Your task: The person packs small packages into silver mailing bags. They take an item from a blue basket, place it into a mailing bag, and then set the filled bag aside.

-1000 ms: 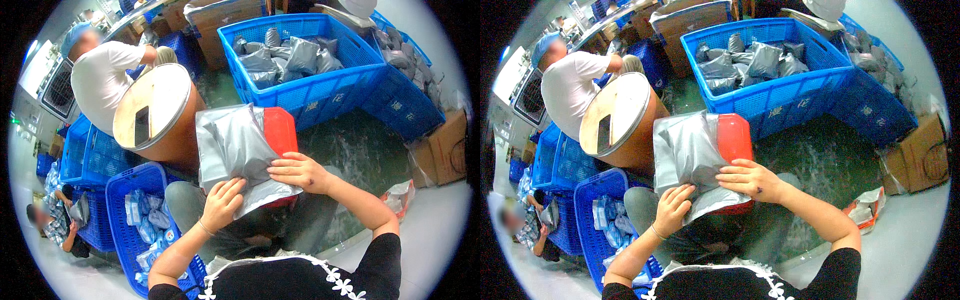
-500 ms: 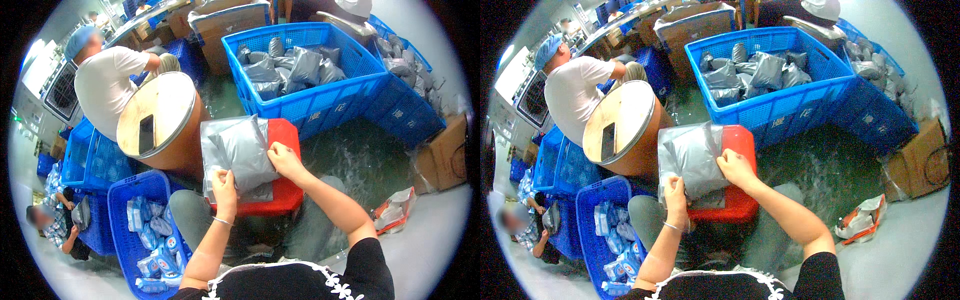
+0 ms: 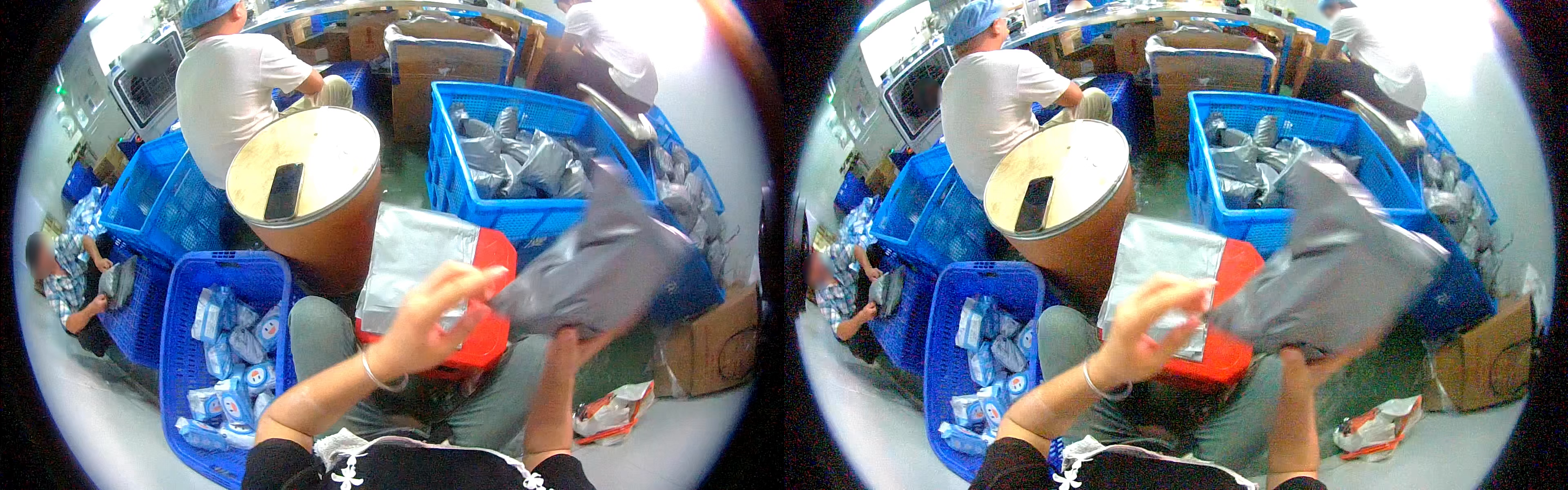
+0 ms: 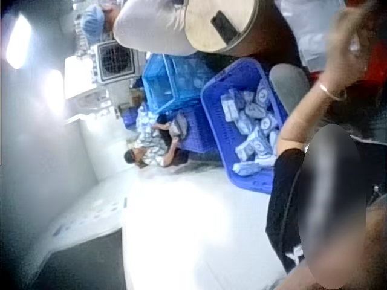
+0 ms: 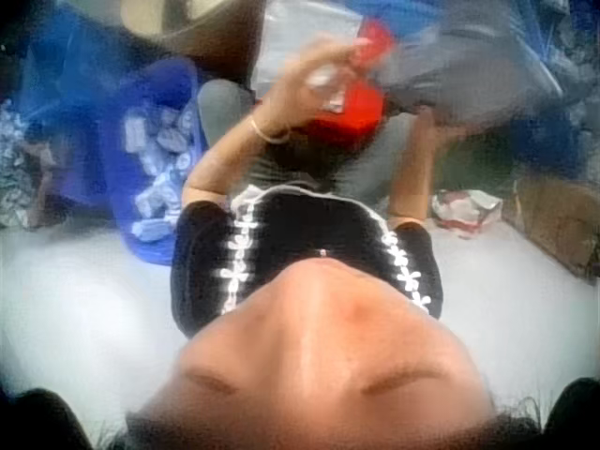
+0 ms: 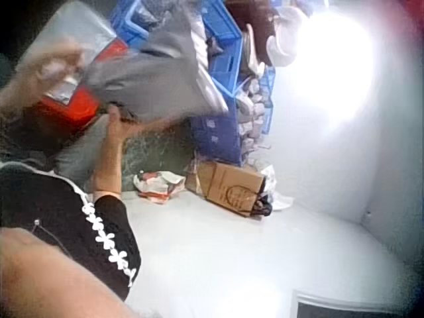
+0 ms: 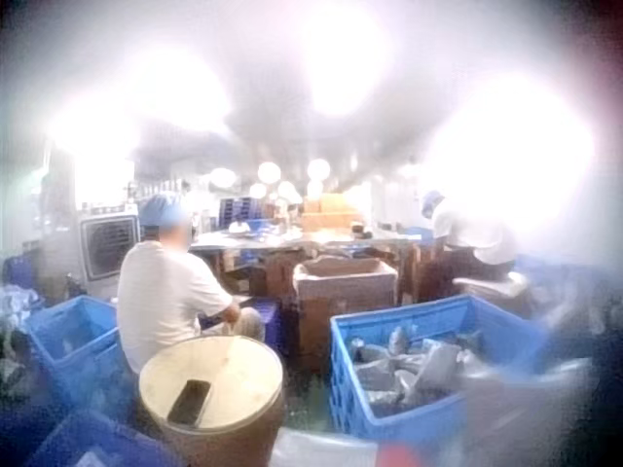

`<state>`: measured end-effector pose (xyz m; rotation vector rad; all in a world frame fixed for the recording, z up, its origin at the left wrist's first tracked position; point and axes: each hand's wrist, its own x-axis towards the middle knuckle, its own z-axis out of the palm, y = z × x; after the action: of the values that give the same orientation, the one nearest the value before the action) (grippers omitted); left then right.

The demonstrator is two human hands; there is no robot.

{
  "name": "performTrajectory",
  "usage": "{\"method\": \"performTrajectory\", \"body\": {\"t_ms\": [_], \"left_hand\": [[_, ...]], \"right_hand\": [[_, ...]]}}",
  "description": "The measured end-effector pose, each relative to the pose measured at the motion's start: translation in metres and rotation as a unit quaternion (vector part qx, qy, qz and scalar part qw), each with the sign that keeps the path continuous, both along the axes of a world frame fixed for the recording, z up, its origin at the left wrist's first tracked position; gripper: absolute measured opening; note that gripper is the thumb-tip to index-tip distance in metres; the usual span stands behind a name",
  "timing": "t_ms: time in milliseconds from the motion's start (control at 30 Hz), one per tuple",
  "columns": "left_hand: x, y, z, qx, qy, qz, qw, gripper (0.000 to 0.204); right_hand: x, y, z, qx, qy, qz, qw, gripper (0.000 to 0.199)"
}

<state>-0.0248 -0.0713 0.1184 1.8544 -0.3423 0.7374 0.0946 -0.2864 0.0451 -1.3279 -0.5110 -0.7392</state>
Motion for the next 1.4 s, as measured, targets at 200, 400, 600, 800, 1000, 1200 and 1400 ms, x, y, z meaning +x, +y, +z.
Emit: {"method": "performTrajectory", "body": {"t_ms": [200,400,600,800,1000,1200,1400], "left_hand": [[0.012,0.096,-0.115,0.314,0.221,0.281,0.88,0.067],[-0.008,0.091,-0.146,0.349,0.232,0.264,0.869,0.071],[-0.018,0.041,-0.152,0.273,0.242,0.302,0.881,0.077],[-0.074,0.104,-0.114,0.067,0.105,0.302,0.945,0.057],[-0.262,0.302,-0.25,0.062,0.247,0.755,0.604,0.071],[-0.367,0.419,-0.336,0.249,0.614,0.64,0.389,0.126],[-0.436,0.475,-0.386,0.267,0.607,0.691,0.287,0.109]], "right_hand": [[0.138,-0.031,0.146,-0.347,-0.272,-0.523,0.729,0.087],[0.085,0.075,0.095,-0.486,-0.156,-0.028,0.86,0.075],[-0.005,0.141,-0.067,-0.743,-0.058,0.071,0.663,0.054],[0.005,0.141,-0.092,-0.688,-0.058,0.047,0.721,0.046],[0.013,0.136,-0.066,-0.673,0.029,0.104,0.732,0.05],[0.005,0.091,-0.013,-0.408,0.156,0.056,0.898,0.05],[-0.035,0.092,-0.029,-0.348,0.177,0.117,0.913,0.061]]}}
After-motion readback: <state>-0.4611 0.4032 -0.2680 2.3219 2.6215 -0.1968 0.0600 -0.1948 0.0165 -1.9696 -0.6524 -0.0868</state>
